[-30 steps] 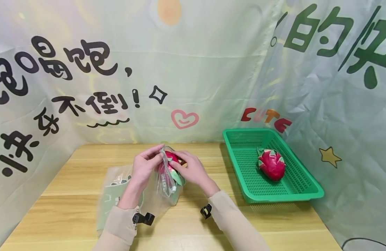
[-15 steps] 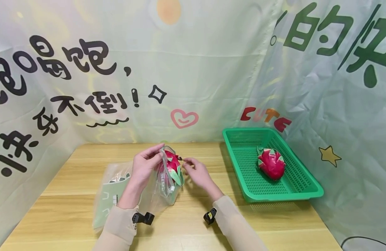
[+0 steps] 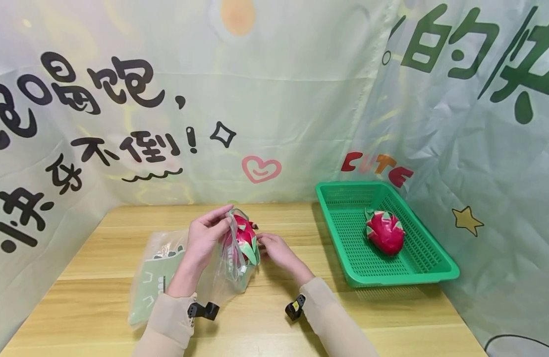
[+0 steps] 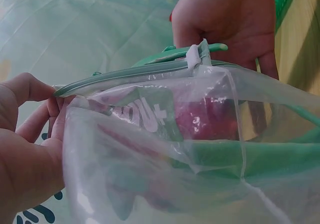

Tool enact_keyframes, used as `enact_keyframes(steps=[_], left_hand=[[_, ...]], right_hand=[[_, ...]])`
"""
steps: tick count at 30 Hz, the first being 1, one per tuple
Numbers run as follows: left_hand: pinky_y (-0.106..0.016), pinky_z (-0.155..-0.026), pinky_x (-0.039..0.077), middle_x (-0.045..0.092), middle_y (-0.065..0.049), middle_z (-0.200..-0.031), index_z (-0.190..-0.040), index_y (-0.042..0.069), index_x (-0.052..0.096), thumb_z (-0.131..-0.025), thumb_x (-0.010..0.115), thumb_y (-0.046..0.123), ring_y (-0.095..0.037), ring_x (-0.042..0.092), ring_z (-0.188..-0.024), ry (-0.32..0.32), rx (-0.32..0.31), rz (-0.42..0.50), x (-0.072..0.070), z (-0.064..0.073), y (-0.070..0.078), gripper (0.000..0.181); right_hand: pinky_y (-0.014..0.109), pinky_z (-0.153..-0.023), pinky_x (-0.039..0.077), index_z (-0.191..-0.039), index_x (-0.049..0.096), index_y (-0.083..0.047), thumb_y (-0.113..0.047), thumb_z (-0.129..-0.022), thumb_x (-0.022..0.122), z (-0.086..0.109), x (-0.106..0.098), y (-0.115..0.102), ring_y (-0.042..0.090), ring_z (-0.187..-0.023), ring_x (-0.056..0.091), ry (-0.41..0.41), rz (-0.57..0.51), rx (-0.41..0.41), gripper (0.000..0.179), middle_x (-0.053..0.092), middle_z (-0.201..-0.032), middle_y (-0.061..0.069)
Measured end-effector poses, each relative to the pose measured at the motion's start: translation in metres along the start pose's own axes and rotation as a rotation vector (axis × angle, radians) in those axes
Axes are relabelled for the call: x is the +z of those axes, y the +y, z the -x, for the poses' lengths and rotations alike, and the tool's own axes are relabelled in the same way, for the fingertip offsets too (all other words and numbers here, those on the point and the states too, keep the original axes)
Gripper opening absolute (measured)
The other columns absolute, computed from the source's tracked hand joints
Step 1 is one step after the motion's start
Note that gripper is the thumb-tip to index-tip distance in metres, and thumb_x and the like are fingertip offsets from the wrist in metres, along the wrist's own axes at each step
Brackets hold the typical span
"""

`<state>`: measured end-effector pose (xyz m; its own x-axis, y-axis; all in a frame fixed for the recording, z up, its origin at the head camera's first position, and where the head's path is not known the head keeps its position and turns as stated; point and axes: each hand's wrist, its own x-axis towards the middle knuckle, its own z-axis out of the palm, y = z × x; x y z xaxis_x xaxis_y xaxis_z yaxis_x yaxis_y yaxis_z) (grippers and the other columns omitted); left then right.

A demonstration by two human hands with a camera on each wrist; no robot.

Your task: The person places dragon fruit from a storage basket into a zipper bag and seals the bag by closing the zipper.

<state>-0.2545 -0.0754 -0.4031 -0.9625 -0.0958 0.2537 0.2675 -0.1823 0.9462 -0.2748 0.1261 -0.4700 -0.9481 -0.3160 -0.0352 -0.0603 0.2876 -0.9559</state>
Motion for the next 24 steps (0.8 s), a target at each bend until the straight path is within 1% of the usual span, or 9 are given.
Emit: enact_keyframes(steps=[1,3,7,9,12,14,16,20,24], left_hand=[[-0.012,-0.064,0.052,0.07,0.002,-0.091,-0.12,-0.006,0.074,-0.086,0.072,-0.009,-0.008,0.062,-0.082,-0.001,0.0,-0.003,0.0,0.0,0.0,0.035],[-0.012,-0.066,0.053,0.071,0.002,-0.091,-0.121,-0.005,0.074,-0.086,0.072,-0.009,-0.008,0.062,-0.083,-0.002,0.0,-0.002,0.001,0.0,0.0,0.035],[-0.015,-0.071,0.057,0.071,0.0,-0.093,-0.121,-0.005,0.074,-0.086,0.072,-0.008,-0.009,0.064,-0.085,-0.007,-0.008,0.004,0.001,0.0,0.001,0.035],[-0.015,-0.072,0.057,0.071,-0.001,-0.093,-0.121,-0.004,0.074,-0.087,0.072,-0.008,-0.01,0.064,-0.086,-0.005,-0.011,0.007,0.001,0.001,0.001,0.034],[-0.015,-0.072,0.056,0.071,0.0,-0.092,-0.12,-0.004,0.075,-0.087,0.071,-0.008,-0.01,0.064,-0.087,0.006,-0.011,0.004,0.001,0.001,0.003,0.034],[-0.014,-0.07,0.055,0.07,0.001,-0.091,-0.12,-0.005,0.075,-0.087,0.071,-0.007,-0.009,0.064,-0.086,0.011,-0.007,-0.001,0.0,0.001,0.003,0.033],[-0.013,-0.069,0.054,0.07,0.002,-0.091,-0.12,-0.004,0.075,-0.087,0.071,-0.007,-0.009,0.064,-0.085,0.018,-0.004,0.002,0.0,0.001,0.004,0.033],[-0.012,-0.064,0.051,0.07,0.002,-0.09,-0.119,-0.005,0.075,-0.087,0.07,-0.007,-0.008,0.063,-0.082,0.031,0.003,0.015,-0.001,0.001,0.005,0.032],[-0.012,-0.063,0.05,0.071,0.002,-0.091,-0.119,-0.005,0.075,-0.088,0.071,-0.007,-0.007,0.062,-0.083,0.055,0.015,-0.004,-0.004,-0.001,0.005,0.032]], right_hand=[[0.05,-0.098,0.059,-0.135,0.057,0.014,-0.011,-0.107,0.036,-0.001,0.0,0.001,0.044,-0.122,0.063,0.004,-0.007,0.009,0.043,0.061,-0.134,0.032],[0.05,-0.097,0.06,-0.132,0.058,0.014,-0.011,-0.106,0.036,-0.002,0.0,0.003,0.045,-0.121,0.063,-0.006,-0.034,0.026,0.042,0.06,-0.136,0.032],[0.048,-0.092,0.063,-0.128,0.058,0.015,-0.012,-0.105,0.035,-0.004,0.0,0.005,0.043,-0.112,0.069,-0.044,-0.104,0.061,0.042,0.059,-0.137,0.033],[0.047,-0.088,0.064,-0.129,0.058,0.017,-0.01,-0.104,0.037,-0.004,-0.001,0.006,0.039,-0.106,0.072,-0.046,-0.118,0.066,0.043,0.061,-0.133,0.033],[0.048,-0.086,0.064,-0.129,0.057,0.019,-0.005,-0.102,0.041,-0.004,-0.001,0.007,0.03,-0.097,0.072,-0.028,-0.093,0.031,0.04,0.065,-0.123,0.032],[0.048,-0.086,0.064,-0.128,0.059,0.018,-0.001,-0.101,0.044,-0.004,-0.002,0.009,0.025,-0.093,0.07,-0.001,-0.06,-0.006,0.037,0.068,-0.116,0.03],[0.048,-0.086,0.064,-0.126,0.062,0.017,0.003,-0.099,0.048,-0.004,-0.002,0.01,0.024,-0.092,0.07,0.03,-0.024,-0.046,0.033,0.069,-0.114,0.027],[0.037,-0.081,0.063,-0.12,0.069,0.009,0.007,-0.094,0.057,-0.004,-0.002,0.012,0.023,-0.094,0.069,0.133,0.062,-0.092,0.03,0.072,-0.113,0.02],[0.03,-0.074,0.062,-0.117,0.071,0.005,0.011,-0.09,0.061,-0.002,-0.002,0.011,0.02,-0.089,0.068,0.217,0.043,-0.091,0.03,0.072,-0.112,0.017]])
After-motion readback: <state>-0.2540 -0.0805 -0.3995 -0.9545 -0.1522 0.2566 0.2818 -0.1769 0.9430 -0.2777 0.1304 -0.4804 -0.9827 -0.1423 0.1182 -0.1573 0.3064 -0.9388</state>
